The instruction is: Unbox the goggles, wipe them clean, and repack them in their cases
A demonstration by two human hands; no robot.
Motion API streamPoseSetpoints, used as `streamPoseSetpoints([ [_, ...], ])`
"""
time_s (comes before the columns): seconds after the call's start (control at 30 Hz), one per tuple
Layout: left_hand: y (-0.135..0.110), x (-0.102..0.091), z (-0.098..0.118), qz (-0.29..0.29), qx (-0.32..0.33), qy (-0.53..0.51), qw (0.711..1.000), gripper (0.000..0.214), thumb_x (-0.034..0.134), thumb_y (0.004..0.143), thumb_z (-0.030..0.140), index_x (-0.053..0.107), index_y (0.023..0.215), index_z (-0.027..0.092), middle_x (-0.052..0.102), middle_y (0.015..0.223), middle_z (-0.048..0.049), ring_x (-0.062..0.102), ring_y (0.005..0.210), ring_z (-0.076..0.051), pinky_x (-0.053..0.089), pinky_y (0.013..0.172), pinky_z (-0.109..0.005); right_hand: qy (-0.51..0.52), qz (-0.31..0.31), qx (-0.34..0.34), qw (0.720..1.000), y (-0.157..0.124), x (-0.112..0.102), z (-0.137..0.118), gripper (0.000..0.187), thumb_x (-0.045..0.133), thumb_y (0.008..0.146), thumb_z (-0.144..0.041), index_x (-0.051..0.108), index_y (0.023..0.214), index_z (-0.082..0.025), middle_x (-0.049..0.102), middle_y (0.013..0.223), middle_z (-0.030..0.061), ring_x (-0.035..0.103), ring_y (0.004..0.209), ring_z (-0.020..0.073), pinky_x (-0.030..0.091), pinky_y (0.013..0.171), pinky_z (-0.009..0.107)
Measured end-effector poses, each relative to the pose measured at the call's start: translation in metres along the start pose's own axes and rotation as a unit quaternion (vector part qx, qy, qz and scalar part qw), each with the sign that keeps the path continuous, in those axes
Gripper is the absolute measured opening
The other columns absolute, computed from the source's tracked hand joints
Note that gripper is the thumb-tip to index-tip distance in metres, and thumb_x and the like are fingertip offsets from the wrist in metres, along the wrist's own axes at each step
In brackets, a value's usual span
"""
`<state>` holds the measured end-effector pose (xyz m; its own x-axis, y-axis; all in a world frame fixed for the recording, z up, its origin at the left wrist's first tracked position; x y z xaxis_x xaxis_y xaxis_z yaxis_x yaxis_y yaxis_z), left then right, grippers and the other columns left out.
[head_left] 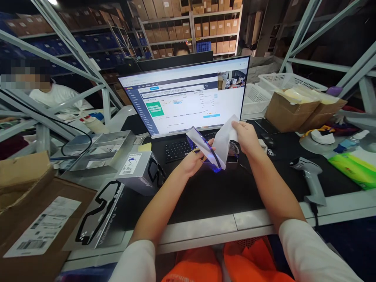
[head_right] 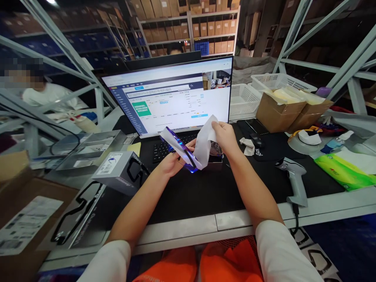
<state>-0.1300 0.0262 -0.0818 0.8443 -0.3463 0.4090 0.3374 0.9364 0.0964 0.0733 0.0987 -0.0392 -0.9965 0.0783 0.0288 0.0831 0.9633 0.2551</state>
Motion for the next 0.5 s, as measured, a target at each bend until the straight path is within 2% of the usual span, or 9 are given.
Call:
streamPoseSetpoints([
  [0.13,0.004,-0.012,-0.007,0.041,-0.017,-0.014,0.999,0.055,0.094,0.054,0.059,0.081,0.085,0.015,0.077,0.112,-0.0118,0.063,0.122,-0.033,0.048,0.101,-0.036,0.196,-0.009,0.053,0.979,0.003,0.006,0.003,0.033,0.076,0.060,-0.046,0.060,0.074,-0.020,0.058,0.067,0.0007,0.053,0.063,0.0172,0.046,0.057,0.029],
  [0.23,0.002,-0.023,-0.011,0.009,-0.069,-0.036,0.997,0.057,0.090,0.057,0.062,0.081,0.087,0.014,0.078,0.090,-0.0104,0.072,0.094,-0.029,0.053,0.088,-0.037,0.234,-0.028,0.087,0.968,0.009,0.005,0.008,0.035,0.076,0.058,-0.045,0.060,0.078,-0.020,0.059,0.071,0.0015,0.057,0.068,0.0194,0.050,0.061,0.031],
  [0.33,-0.001,-0.028,-0.009,-0.028,-0.095,-0.058,0.993,0.055,0.088,0.061,0.059,0.081,0.090,0.014,0.075,0.076,-0.0089,0.073,0.078,-0.027,0.056,0.082,-0.039,0.146,-0.038,0.087,0.985,0.016,-0.002,0.015,0.031,0.071,0.063,-0.046,0.060,0.076,-0.020,0.059,0.073,0.0027,0.057,0.069,0.0197,0.049,0.063,0.032],
  [0.4,-0.002,-0.027,-0.005,-0.009,-0.085,-0.069,0.994,0.050,0.088,0.064,0.055,0.080,0.088,0.012,0.076,0.075,-0.0091,0.073,0.076,-0.026,0.057,0.082,-0.038,0.019,-0.037,0.055,0.998,0.019,-0.011,0.015,0.028,0.067,0.069,-0.046,0.060,0.076,-0.020,0.061,0.076,0.0042,0.058,0.072,0.0211,0.051,0.069,0.035],
  [0.47,-0.001,-0.025,0.001,0.041,-0.076,-0.083,0.993,0.043,0.083,0.071,0.051,0.080,0.087,0.011,0.078,0.081,-0.0105,0.074,0.081,-0.026,0.057,0.086,-0.038,-0.117,0.021,-0.039,0.992,0.016,-0.024,0.003,0.028,0.067,0.074,-0.044,0.062,0.086,-0.019,0.066,0.089,0.0072,0.062,0.087,0.0254,0.052,0.084,0.041],
  [0.5,0.000,-0.024,0.005,0.070,-0.071,-0.094,0.991,0.039,0.079,0.077,0.049,0.080,0.086,0.011,0.079,0.084,-0.0110,0.074,0.084,-0.026,0.057,0.089,-0.038,-0.172,0.062,-0.104,0.978,0.010,-0.029,-0.008,0.030,0.067,0.076,-0.042,0.063,0.095,-0.019,0.068,0.100,0.0091,0.063,0.098,0.0277,0.051,0.092,0.044],
])
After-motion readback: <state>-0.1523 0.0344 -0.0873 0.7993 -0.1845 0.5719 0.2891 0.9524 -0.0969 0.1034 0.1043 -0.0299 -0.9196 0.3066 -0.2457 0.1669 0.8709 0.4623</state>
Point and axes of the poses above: each hand's wrist, its own y-axis towards the middle knuckle, its own x-axis out of the palm, z = x × y, the point moved 3 cm from there along y, towards the middle knuckle
